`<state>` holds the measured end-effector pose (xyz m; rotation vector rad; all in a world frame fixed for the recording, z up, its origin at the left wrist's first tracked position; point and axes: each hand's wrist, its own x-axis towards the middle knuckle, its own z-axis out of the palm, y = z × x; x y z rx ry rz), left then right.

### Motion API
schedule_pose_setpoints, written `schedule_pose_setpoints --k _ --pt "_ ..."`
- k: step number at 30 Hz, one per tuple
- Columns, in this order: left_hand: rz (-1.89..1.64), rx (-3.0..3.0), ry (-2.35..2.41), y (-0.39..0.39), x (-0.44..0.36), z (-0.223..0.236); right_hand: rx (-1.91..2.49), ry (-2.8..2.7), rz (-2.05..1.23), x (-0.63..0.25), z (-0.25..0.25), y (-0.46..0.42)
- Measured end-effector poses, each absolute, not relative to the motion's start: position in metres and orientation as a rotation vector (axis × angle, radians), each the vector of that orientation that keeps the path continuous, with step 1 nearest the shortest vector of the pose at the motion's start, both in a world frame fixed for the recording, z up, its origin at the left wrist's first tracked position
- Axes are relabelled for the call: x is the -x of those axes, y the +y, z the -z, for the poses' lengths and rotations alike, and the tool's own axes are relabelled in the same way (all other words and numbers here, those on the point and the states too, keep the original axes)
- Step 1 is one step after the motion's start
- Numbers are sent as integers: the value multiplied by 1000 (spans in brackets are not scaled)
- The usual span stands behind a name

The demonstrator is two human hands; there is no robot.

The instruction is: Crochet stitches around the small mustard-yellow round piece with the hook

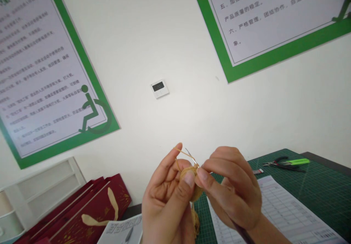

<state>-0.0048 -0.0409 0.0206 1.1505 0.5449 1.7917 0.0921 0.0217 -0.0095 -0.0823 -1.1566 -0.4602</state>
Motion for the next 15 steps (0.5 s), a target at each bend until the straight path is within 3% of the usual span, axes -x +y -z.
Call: schedule_pose_setpoints --k 7,15 --pt "-1495 -1013 476 -44 19 -26 -202 -1038 -519 -80 11 16" --pt "-1580 -1064 474 -43 20 -27 -276 -1013 -1238 -91 0 9"
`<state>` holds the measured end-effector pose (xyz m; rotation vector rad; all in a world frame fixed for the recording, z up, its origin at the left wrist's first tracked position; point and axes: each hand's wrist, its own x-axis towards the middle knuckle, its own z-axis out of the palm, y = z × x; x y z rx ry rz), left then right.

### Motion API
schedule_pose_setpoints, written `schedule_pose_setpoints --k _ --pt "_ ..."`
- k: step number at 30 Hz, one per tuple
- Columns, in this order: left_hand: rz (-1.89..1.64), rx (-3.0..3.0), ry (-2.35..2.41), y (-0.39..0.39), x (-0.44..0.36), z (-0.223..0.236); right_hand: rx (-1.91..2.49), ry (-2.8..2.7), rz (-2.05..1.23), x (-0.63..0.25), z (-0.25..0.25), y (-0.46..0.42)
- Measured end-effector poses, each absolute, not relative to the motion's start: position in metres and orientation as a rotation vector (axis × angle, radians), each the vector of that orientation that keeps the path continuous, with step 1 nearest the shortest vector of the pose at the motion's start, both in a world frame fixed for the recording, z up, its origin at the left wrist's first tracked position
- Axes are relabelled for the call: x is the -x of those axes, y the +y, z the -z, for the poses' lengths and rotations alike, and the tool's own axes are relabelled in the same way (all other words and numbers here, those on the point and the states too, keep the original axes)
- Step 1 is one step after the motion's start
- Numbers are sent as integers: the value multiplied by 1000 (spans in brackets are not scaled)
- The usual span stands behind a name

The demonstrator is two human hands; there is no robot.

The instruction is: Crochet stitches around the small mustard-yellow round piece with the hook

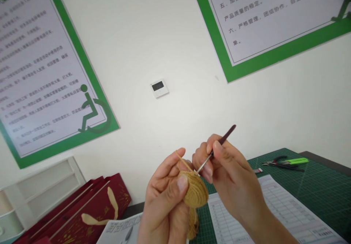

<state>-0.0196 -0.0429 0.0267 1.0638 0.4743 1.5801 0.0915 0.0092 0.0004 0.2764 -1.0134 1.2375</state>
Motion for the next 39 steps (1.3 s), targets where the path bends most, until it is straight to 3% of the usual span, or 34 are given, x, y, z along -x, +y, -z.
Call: schedule_pose_setpoints --k 3,11,25,36,39 --pt "-1739 -1158 537 -42 14 -24 -250 -1077 -1295 -91 -3 9" --pt "-1916 -1217 666 -41 7 -20 -102 -1089 -835 -80 5 11" --pt "-1959 -1181 703 -42 8 -20 -97 -1157 -699 -95 2 13" --pt "-1894 -1091 644 -50 4 -26 6 -1363 170 -102 7 3" --pt "-1822 -1041 620 -54 4 -28 -4 -1317 215 -97 11 3"
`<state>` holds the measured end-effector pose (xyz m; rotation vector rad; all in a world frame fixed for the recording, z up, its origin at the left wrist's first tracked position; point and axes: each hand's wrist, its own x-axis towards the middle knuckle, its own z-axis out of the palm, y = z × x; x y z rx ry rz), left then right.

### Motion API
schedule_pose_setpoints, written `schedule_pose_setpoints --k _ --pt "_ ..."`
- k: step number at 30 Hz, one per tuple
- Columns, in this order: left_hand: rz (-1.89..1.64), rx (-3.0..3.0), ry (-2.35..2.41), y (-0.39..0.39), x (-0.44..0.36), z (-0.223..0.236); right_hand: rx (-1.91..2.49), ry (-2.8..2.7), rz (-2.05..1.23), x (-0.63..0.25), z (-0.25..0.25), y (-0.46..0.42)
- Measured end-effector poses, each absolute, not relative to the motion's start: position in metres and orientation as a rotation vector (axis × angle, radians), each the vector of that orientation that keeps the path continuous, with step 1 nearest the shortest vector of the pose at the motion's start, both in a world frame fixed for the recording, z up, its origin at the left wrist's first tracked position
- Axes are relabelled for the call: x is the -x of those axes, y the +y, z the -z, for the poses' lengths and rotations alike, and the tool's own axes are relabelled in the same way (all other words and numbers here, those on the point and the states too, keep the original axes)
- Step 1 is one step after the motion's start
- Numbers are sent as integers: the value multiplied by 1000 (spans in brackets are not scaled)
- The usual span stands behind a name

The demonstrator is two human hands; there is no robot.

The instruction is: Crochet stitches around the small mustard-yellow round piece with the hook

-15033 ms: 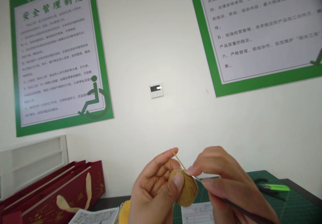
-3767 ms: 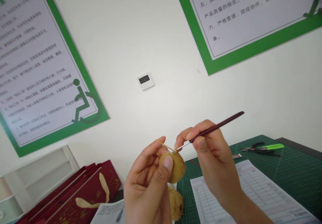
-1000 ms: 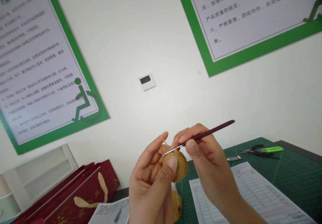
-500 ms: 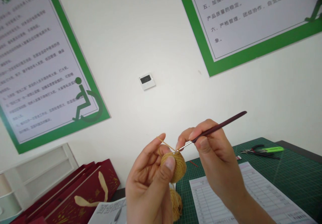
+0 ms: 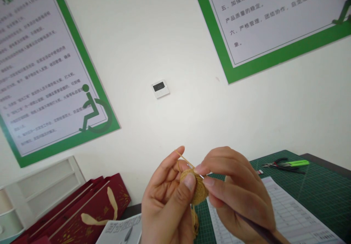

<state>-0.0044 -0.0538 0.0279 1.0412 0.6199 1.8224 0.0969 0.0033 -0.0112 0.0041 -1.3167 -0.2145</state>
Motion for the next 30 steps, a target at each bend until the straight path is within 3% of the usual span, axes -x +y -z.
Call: schedule_pose_setpoints --k 7,12,14,21,27,30 --pt "-1768 -1084 567 -44 15 -22 -55 -1253 -304 -84 14 20" --pt "-1828 -1103 580 -41 12 -20 78 -1248 348 -88 10 20" --pt "-1918 -1175 600 -40 8 -19 148 -1224 393 -88 12 16" --pt "-2064 -1201 675 -42 1 -18 206 -1120 -312 -91 17 9" --pt "-1950 -1192 636 -42 5 -21 -2 -1108 -1259 -97 -3 13" --pt "-1943 -1198 616 -43 4 -21 -69 -1123 -1409 -92 -4 14"
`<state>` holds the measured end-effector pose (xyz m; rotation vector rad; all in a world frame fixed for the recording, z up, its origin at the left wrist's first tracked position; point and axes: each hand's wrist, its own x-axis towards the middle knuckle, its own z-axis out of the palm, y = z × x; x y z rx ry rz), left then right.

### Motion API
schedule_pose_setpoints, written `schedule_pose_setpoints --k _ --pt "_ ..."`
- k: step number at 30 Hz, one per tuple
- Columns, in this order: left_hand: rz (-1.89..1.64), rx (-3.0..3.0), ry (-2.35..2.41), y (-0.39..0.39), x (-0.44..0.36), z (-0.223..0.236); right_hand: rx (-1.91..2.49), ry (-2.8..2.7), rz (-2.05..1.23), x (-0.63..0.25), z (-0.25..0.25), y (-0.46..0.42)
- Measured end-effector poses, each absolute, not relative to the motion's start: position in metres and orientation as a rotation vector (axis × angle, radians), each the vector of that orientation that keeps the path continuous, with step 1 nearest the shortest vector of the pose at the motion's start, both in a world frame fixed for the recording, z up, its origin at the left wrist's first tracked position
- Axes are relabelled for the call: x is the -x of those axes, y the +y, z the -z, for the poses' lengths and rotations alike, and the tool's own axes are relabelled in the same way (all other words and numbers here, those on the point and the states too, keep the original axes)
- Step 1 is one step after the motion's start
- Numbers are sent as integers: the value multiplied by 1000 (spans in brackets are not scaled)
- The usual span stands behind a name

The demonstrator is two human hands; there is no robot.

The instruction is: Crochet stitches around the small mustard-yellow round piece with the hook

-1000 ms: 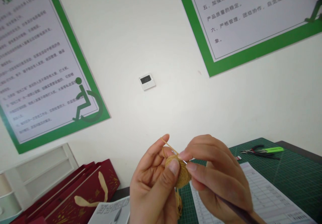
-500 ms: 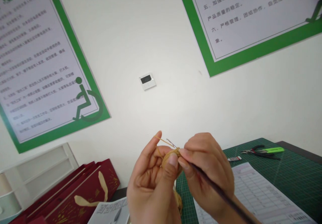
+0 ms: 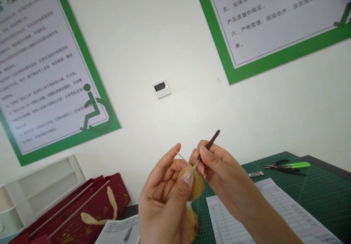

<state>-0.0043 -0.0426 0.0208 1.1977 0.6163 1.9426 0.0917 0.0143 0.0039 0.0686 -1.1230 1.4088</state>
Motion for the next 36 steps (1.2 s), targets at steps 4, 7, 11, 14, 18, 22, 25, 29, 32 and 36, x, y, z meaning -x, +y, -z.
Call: schedule_pose_setpoints --k 4,7,11,14,18,22,25,29,32,36 --pt "-1952 -1219 582 -42 5 -20 -105 -1161 -1140 -88 3 18" --pt "-1971 -1208 581 -42 5 -19 -3 -1255 -451 -90 8 18" --pt "-1817 -1097 541 -46 6 -21 105 -1185 292 -89 13 15" --pt "-1606 -1009 512 -50 11 -25 16 -1154 37 -81 14 11" --pt "-1474 -1003 489 -49 22 -30 -156 -1011 -541 -73 10 7" --pt "-1464 -1000 446 -47 26 -31 -213 -923 -879 -79 3 4" --pt "-1523 -1033 489 -48 22 -29 -242 -952 -1156 -85 -2 3" --pt "-1774 -1122 570 -48 12 -24 -194 -1013 -1215 -84 -4 4" --pt "-1850 -1129 609 -46 7 -21 -171 -1073 -997 -81 -2 6" --pt "-1881 -1176 680 -42 8 -21 -110 -1086 -801 -80 3 7"
